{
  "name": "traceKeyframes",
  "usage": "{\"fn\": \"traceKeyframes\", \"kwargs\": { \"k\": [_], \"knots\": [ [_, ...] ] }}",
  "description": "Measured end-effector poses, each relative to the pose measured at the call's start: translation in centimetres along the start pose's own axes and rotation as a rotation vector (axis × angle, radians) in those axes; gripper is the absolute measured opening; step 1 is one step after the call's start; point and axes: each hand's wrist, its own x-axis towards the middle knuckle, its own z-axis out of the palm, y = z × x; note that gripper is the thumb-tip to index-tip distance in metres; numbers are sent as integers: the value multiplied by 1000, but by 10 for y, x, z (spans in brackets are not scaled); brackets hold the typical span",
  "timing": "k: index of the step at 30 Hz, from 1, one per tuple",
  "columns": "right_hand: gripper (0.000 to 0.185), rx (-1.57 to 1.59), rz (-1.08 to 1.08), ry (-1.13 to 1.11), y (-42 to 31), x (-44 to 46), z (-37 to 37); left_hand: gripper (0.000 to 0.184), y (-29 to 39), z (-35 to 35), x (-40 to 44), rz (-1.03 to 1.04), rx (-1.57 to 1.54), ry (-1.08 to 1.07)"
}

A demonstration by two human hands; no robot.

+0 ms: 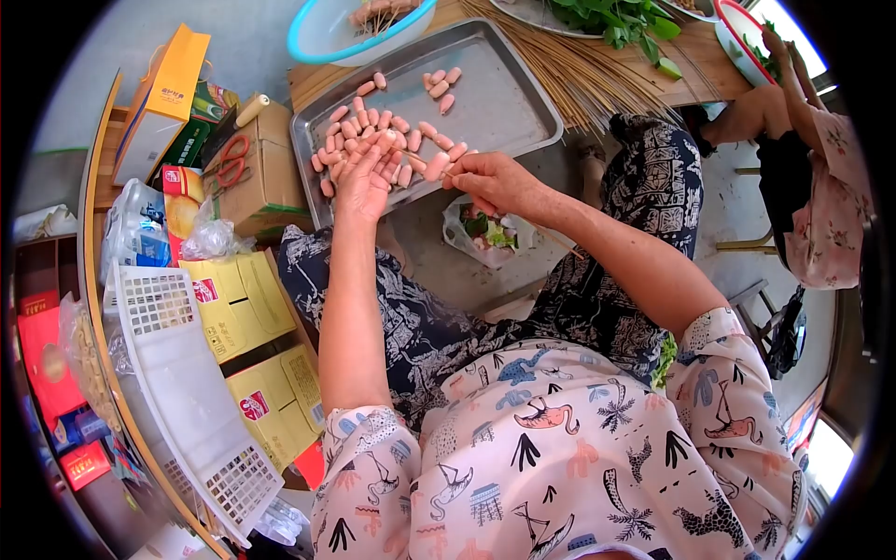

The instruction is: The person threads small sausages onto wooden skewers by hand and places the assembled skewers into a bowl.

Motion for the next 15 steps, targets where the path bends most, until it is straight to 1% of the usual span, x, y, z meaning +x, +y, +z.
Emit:
{"fn": "traceKeyframes", "kwargs": {
  "k": [9, 15],
  "knots": [
    [19, 5, 22, 7, -5, -2, 1, 27, 0, 2, 1, -11, -34, 26],
    [19, -20, 26, 13, -5, -1, 1, 23, 0, 2, 0, 14, -11, -16]
  ]
}}
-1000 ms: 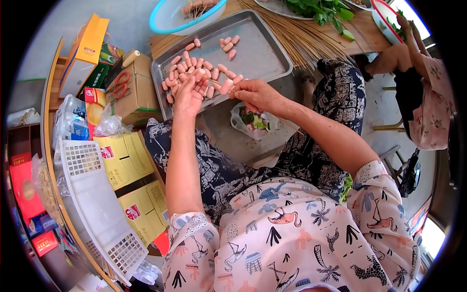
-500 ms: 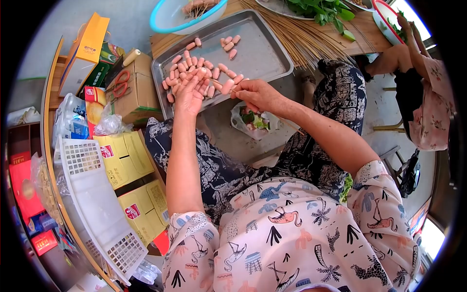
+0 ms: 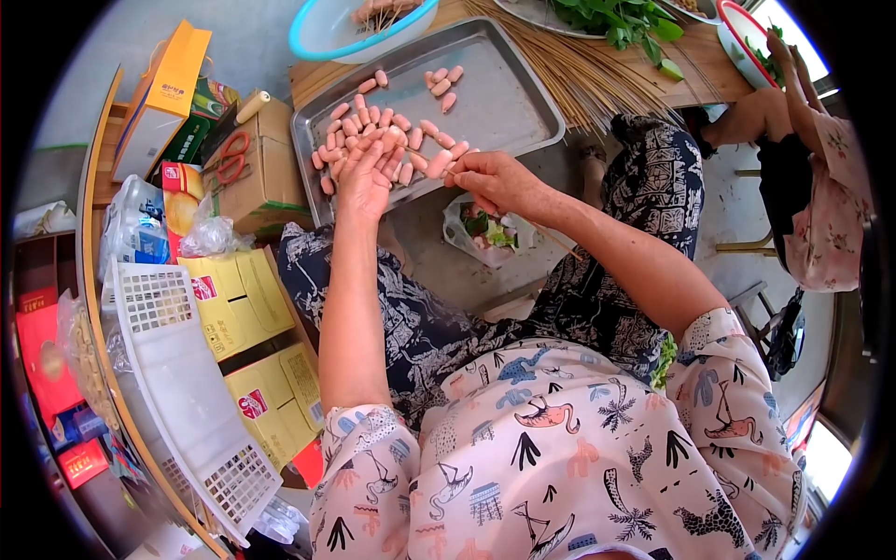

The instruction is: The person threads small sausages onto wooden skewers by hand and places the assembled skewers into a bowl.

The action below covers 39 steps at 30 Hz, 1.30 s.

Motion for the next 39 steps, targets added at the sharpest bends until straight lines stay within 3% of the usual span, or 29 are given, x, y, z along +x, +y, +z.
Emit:
{"fn": "traceKeyframes", "kwargs": {
  "k": [21, 29, 33, 35, 36, 38, 39],
  "knots": [
    [22, 1, -48, 30, 12, 10, 0, 31, 2, 26, -13, -108, 147, -115],
    [21, -29, 20, 72, 7, 9, -1, 44, 1, 45, -23, -181, 299, -219],
    [22, -1, 10, 88, 10, 10, -2, 39, -9, 19, -4, -180, 387, -112],
    [21, 14, -7, 107, 7, 9, -4, 27, -14, -1, 6, -125, 740, 134],
    [21, 14, -7, 105, 7, 9, -5, 27, -18, -10, 8, -125, 740, 135],
    [21, 7, -20, 97, 9, 10, -7, 17, -26, -23, 10, 283, 1557, 145],
    [21, 9, -21, 97, 8, 10, -7, 14, -27, -17, 5, 290, 1622, 177]
  ]
}}
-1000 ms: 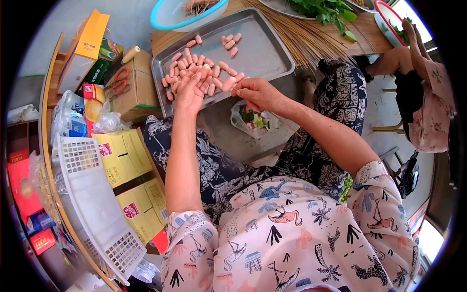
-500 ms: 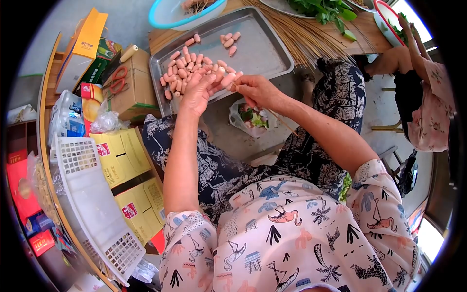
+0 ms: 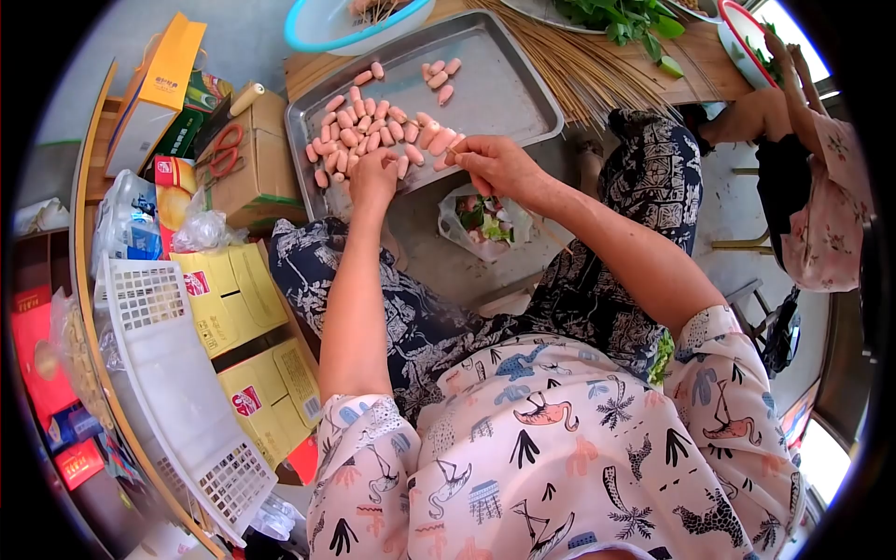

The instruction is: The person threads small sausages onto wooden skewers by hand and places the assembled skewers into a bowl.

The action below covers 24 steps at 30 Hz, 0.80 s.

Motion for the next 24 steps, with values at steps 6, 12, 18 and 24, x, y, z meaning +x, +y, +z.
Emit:
{"fn": "traceKeyframes", "kwargs": {
  "k": [6, 12, 18, 24],
  "knots": [
    [20, 23, -18, -5, 0, 0, 0, 17, 13, 3, -14, 123, 284, -30],
    [20, 28, 2, 8, -2, -3, 0, 16, 17, 2, -9, 28, 310, -127],
    [21, 17, -9, 15, -4, -6, -3, 16, 28, -14, 2, -324, -985, -255],
    [22, 1, 17, -14, -6, -8, 2, 17, 15, -22, 5, -417, -1502, -249]
  ]
}}
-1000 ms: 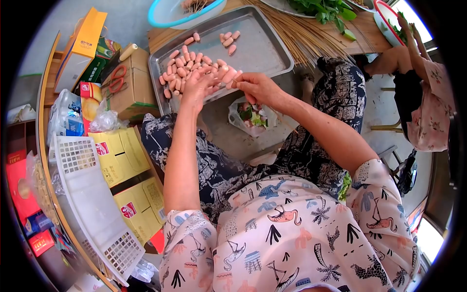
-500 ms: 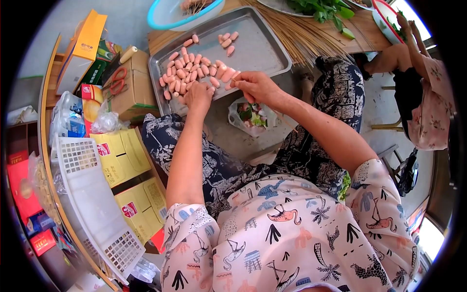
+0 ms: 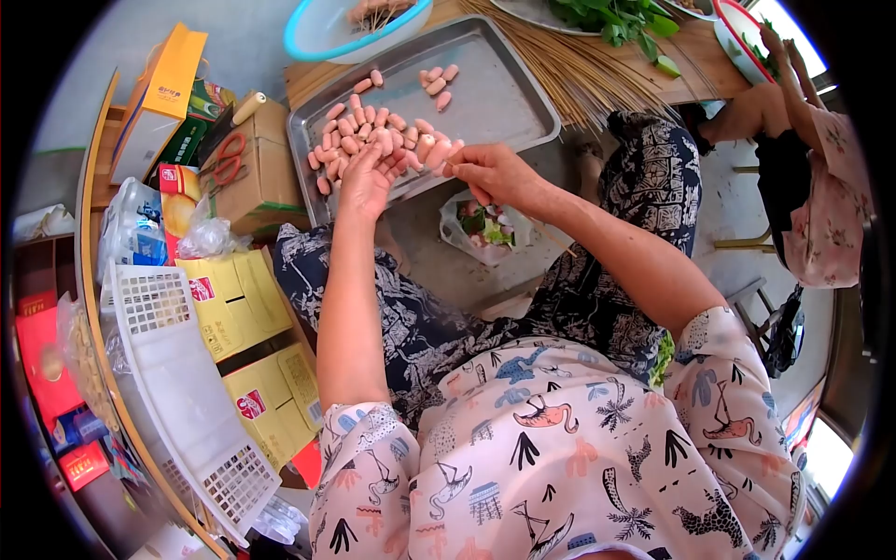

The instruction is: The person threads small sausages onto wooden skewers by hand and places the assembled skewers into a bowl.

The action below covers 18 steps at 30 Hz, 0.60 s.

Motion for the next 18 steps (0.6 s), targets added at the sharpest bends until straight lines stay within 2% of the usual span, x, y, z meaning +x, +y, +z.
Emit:
{"fn": "traceKeyframes", "kwargs": {
  "k": [8, 18],
  "knots": [
    [21, -24, -5, -45, -5, -4, 1, 22, 0, -1, 1, -16, -114, -21],
    [20, -41, -12, -58, -6, -4, 2, 20, 1, 3, -2, -6, -81, -77]
  ]
}}
